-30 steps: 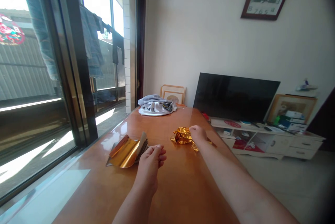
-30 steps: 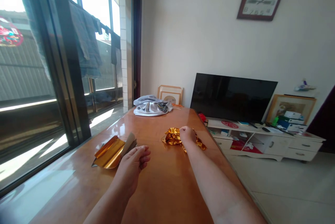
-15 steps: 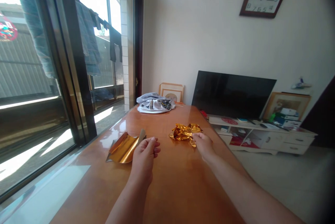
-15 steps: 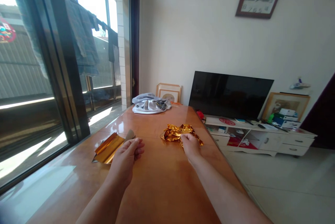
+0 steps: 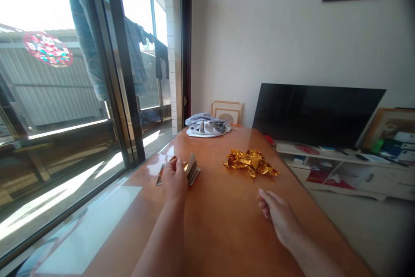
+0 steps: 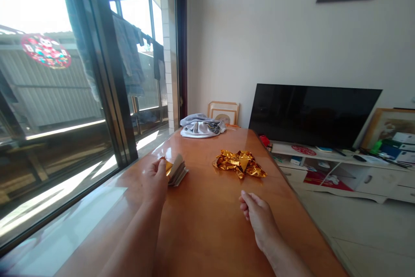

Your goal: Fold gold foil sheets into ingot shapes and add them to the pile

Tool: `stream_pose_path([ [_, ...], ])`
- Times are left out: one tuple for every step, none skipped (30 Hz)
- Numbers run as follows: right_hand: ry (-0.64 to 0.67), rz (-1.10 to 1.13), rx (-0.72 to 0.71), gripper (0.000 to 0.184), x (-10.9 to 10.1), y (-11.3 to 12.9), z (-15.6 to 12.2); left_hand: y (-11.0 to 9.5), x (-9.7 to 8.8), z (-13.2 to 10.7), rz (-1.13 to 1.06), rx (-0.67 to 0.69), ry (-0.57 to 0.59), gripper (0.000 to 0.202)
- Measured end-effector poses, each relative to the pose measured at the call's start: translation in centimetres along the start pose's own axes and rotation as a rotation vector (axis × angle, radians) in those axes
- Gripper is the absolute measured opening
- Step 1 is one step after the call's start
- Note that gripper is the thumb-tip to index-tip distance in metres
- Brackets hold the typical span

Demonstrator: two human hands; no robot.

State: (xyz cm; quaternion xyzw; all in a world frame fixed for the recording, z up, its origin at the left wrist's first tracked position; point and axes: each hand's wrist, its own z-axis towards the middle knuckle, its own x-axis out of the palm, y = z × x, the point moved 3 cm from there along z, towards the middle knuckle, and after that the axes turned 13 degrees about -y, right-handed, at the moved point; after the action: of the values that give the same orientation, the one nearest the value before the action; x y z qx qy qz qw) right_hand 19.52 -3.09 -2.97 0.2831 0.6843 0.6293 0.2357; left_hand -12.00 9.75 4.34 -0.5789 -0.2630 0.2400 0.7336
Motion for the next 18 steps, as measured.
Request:
stream_pose_path([
  [0.014, -0.022, -0.018, 0.043, 0.0, -0.2, -0.2, 0.2, 0.1, 0.0, 0.044, 0.008, 0.024, 0.022],
  [0.028, -0.042, -0.035, 0.044, 0.0, -0.3, -0.3, 0.3, 0.2, 0.0, 0.076, 0.012, 0.038, 0.019],
  [0.041, -0.059, -0.048, 0.044, 0.0, -0.4, -0.3, 0.4, 0.2, 0.1, 0.098, 0.015, 0.039, 0.016],
  [0.05, -0.075, -0.056, 0.045, 0.0, -0.4, -0.4, 0.6, 0.2, 0.3, 0.109, 0.017, 0.028, 0.013],
  [0.057, -0.089, -0.061, 0.045, -0.1, -0.5, -0.4, 0.7, 0.1, 0.4, 0.112, 0.017, 0.012, 0.011],
  [0.063, -0.098, -0.064, 0.046, -0.1, -0.5, -0.4, 0.9, 0.0, 0.6, 0.112, 0.017, -0.001, 0.011],
  [0.07, -0.104, -0.063, 0.046, -0.2, -0.6, -0.4, 1.0, 0.0, 0.7, 0.113, 0.019, -0.006, 0.011],
  [0.077, -0.105, -0.061, 0.046, -0.2, -0.6, -0.4, 1.2, 0.0, 0.8, 0.117, 0.024, -0.001, 0.012],
  [0.082, -0.102, -0.056, 0.045, -0.2, -0.7, -0.3, 1.3, 0.0, 0.8, 0.125, 0.031, 0.014, 0.013],
  [0.085, -0.096, -0.05, 0.045, -0.2, -0.7, -0.3, 1.4, 0.0, 0.7, 0.139, 0.042, 0.035, 0.013],
  [0.087, -0.089, -0.044, 0.045, -0.2, -0.7, -0.2, 1.6, 0.1, 0.6, 0.159, 0.056, 0.061, 0.012],
  [0.089, -0.085, -0.037, 0.045, -0.3, -0.8, -0.2, 1.7, 0.2, 0.4, 0.187, 0.072, 0.089, 0.012],
  [0.089, -0.082, -0.029, 0.045, -0.3, -0.8, -0.2, 1.8, 0.3, 0.2, 0.222, 0.09, 0.116, 0.012],
  [0.09, -0.083, -0.022, 0.045, -0.3, -0.9, -0.1, 2.0, 0.4, 0.0, 0.265, 0.109, 0.141, 0.013],
  [0.093, -0.084, -0.017, 0.046, -0.3, -0.9, -0.1, 2.1, 0.5, -0.1, 0.315, 0.127, 0.163, 0.014],
  [0.094, -0.087, -0.013, 0.046, -0.3, -1.0, 0.0, 2.3, 0.6, -0.2, 0.372, 0.145, 0.184, 0.015],
  [0.098, -0.091, -0.013, 0.047, -0.4, -1.0, 0.0, 2.4, 0.7, -0.2, 0.436, 0.164, 0.204, 0.016],
  [0.102, -0.096, -0.016, 0.048, -0.4, -1.1, 0.0, 2.6, 0.8, -0.3, 0.512, 0.185, 0.227, 0.017],
])
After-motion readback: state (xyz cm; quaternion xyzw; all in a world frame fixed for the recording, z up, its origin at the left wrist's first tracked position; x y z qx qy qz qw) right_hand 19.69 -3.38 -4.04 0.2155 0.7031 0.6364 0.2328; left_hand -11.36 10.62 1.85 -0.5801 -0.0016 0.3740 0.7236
